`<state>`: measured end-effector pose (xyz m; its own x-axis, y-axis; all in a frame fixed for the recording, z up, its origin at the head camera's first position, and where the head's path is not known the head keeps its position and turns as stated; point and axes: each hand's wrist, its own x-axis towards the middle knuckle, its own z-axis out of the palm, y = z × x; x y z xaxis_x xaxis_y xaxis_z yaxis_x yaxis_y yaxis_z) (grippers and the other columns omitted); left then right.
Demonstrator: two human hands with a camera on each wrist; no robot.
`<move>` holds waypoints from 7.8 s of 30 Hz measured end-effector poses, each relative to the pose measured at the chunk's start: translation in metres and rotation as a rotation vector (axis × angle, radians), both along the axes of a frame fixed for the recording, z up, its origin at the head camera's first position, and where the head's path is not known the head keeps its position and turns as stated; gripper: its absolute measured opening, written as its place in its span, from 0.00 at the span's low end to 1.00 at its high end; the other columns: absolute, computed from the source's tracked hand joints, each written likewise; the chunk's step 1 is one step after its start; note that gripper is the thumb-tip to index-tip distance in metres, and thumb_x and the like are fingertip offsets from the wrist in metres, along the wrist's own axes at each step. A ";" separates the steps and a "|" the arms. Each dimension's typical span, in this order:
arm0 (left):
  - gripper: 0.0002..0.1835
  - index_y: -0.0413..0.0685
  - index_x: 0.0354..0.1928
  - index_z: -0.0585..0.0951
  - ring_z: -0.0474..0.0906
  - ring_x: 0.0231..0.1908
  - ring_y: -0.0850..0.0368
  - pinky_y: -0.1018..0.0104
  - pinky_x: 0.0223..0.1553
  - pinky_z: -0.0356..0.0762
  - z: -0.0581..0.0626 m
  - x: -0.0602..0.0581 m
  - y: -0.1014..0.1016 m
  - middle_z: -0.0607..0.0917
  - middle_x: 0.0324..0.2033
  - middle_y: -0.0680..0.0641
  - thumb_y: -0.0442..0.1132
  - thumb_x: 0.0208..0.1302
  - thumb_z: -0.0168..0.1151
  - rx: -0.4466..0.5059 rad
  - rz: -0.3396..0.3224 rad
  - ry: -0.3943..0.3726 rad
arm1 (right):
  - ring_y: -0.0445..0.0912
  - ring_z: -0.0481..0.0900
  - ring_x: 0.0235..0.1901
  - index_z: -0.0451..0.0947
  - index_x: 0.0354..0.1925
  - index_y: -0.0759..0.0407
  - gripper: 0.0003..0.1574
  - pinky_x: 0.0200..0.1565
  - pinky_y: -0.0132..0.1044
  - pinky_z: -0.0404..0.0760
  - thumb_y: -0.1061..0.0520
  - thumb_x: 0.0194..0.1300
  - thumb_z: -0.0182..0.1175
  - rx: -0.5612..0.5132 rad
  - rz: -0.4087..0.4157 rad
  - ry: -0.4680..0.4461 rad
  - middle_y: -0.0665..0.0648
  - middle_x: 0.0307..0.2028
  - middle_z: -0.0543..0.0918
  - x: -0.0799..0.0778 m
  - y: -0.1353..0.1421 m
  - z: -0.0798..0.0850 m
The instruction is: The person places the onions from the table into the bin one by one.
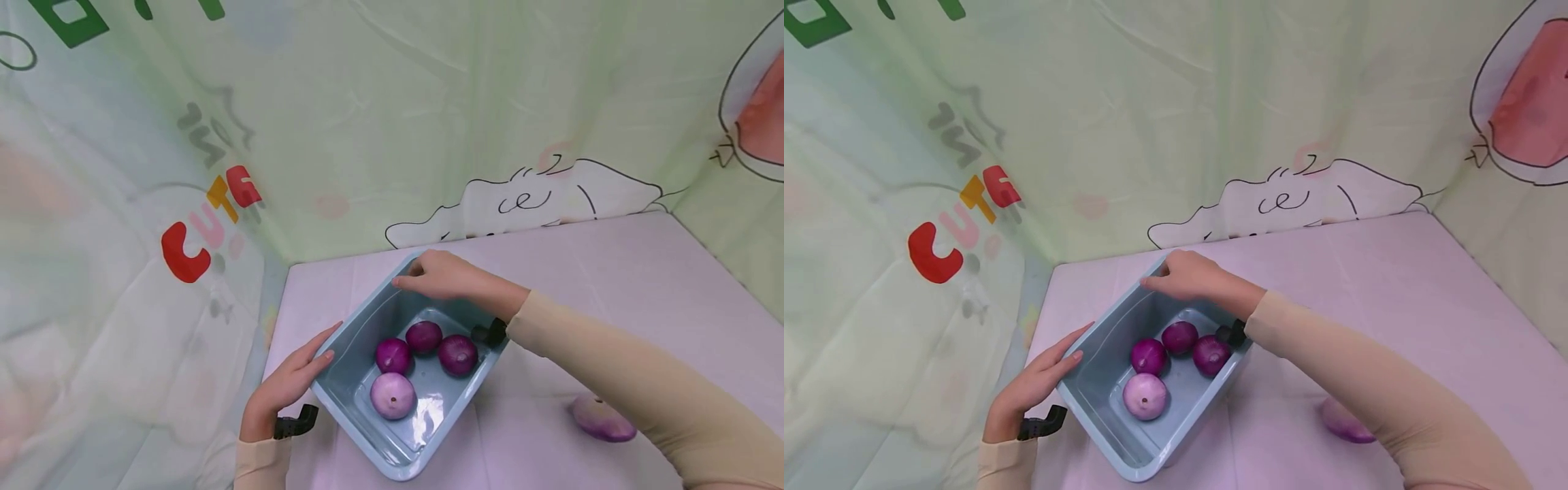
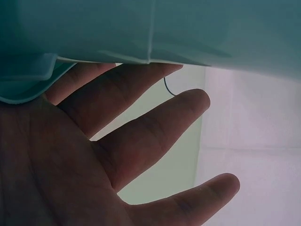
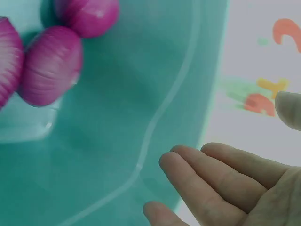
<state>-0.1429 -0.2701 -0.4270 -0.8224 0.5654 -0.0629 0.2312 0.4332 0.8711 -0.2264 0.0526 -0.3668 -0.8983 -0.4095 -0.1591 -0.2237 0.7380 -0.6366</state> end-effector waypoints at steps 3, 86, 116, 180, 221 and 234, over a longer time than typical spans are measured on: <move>0.27 0.51 0.74 0.56 0.62 0.64 0.50 0.44 0.59 0.60 0.000 0.001 0.001 0.60 0.69 0.49 0.38 0.75 0.45 0.002 -0.002 0.004 | 0.46 0.77 0.42 0.83 0.50 0.52 0.33 0.42 0.42 0.76 0.30 0.62 0.55 -0.056 -0.012 -0.006 0.50 0.43 0.82 0.006 0.009 0.014; 0.27 0.51 0.74 0.57 0.62 0.64 0.49 0.43 0.58 0.60 -0.001 -0.001 -0.001 0.61 0.69 0.48 0.38 0.75 0.46 0.029 -0.004 -0.011 | 0.74 0.56 0.61 0.52 0.69 0.73 0.66 0.52 0.70 0.59 0.27 0.54 0.61 0.089 -0.306 -0.044 0.78 0.64 0.59 0.160 0.181 -0.132; 0.28 0.54 0.74 0.56 0.62 0.64 0.50 0.42 0.59 0.60 -0.011 -0.005 -0.004 0.61 0.69 0.51 0.38 0.75 0.46 0.029 -0.011 0.012 | 0.79 0.56 0.57 0.57 0.68 0.69 0.75 0.41 0.77 0.60 0.24 0.36 0.70 0.191 -0.308 -0.023 0.84 0.62 0.56 0.202 0.191 -0.159; 0.28 0.49 0.74 0.56 0.60 0.65 0.51 0.45 0.60 0.59 0.000 0.000 0.000 0.60 0.70 0.49 0.38 0.75 0.46 0.031 -0.016 -0.023 | 0.56 0.69 0.58 0.61 0.71 0.50 0.53 0.45 0.52 0.78 0.33 0.54 0.67 -0.303 -0.239 0.116 0.58 0.67 0.63 0.090 0.074 0.001; 0.26 0.53 0.74 0.57 0.62 0.64 0.54 0.48 0.61 0.60 0.002 -0.002 -0.001 0.62 0.69 0.52 0.44 0.77 0.40 -0.010 -0.005 -0.037 | 0.39 0.79 0.31 0.77 0.49 0.55 0.41 0.34 0.35 0.77 0.30 0.46 0.68 -0.020 0.233 -0.128 0.44 0.33 0.80 0.044 -0.061 -0.014; 0.26 0.53 0.74 0.56 0.64 0.63 0.54 0.56 0.59 0.63 0.003 0.000 -0.002 0.62 0.69 0.51 0.44 0.78 0.40 -0.018 -0.012 -0.056 | 0.41 0.77 0.29 0.77 0.36 0.57 0.35 0.36 0.34 0.75 0.31 0.44 0.69 0.084 0.193 -0.152 0.48 0.29 0.79 0.029 -0.076 -0.046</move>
